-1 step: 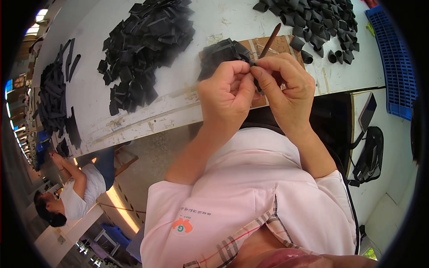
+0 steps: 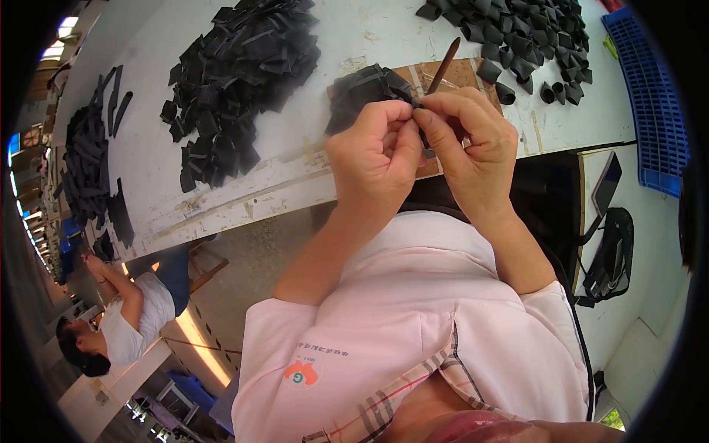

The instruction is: The recorder is seen manually manipulating and assembling small black flexible components at a workbench in a factory setting.

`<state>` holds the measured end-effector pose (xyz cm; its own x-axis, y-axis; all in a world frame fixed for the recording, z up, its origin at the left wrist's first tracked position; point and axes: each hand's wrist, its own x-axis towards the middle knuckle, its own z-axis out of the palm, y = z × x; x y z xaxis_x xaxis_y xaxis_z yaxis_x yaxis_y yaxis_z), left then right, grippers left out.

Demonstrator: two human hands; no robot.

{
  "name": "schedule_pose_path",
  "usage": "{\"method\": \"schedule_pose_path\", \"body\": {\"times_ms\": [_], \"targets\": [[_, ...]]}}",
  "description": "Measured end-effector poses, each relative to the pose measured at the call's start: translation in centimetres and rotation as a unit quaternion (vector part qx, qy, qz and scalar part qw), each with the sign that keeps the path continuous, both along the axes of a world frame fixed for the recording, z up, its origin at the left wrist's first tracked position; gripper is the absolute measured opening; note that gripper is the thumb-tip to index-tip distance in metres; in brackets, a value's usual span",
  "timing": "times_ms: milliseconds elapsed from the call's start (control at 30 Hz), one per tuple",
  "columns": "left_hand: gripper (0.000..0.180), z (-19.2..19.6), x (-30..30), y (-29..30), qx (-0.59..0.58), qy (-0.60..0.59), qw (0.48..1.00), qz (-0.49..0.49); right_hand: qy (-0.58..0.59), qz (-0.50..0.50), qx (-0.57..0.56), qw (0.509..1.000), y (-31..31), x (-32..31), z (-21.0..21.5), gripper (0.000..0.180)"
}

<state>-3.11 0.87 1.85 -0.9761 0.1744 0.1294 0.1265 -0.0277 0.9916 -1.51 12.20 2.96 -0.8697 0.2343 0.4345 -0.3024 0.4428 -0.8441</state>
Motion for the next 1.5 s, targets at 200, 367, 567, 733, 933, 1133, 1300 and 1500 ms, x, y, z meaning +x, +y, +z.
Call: {"method": "schedule_pose_path", "body": {"times_ms": [200, 367, 567, 733, 933, 1133, 1300, 1500], "targets": [[0.009, -1.0, 0.5, 1.0, -0.092, 0.175, 0.972, 0.125, 0.046, -0.041, 0.095, 0.994, 0.0, -0.1, -0.3, 0.008], [0.019, 0.3, -1.4, -0.8, 0.351, -0.248, 0.9, -0.073, -0.001, -0.042, 0.037, 0.998, 0.8, 0.0, -1.0, 0.006], [0.018, 1.2, -0.9, 0.3, 0.289, -0.251, 0.919, -0.097, -0.213, 0.243, -0.655, 0.683, 2.5, 0.0, -1.7, 0.005], [0.011, 2.5, -1.0, 1.9, 0.086, 0.004, 0.993, 0.075, -0.228, 0.235, -0.502, 0.801, 2.8, -0.4, 1.1, 0.022], [0.022, 3.3, -4.5, 0.6, 0.647, -0.362, 0.569, -0.356, -0.183, 0.218, -0.337, 0.897, 3.5, -2.7, 5.4, 0.026], [0.015, 1.0, -5.2, 0.0, 0.555, -0.409, 0.687, -0.229, -0.226, 0.283, -0.382, 0.85, 4.2, -4.6, 1.8, 0.025], [0.023, 1.3, -4.6, 0.2, 0.603, -0.363, 0.647, -0.293, -0.231, 0.3, -0.367, 0.849, 4.5, -4.8, 2.7, 0.025], [0.027, 2.5, -3.2, 1.6, 0.192, -0.085, 0.976, -0.052, -0.215, 0.284, -0.291, 0.888, 5.0, -5.0, 1.9, 0.028]]}}
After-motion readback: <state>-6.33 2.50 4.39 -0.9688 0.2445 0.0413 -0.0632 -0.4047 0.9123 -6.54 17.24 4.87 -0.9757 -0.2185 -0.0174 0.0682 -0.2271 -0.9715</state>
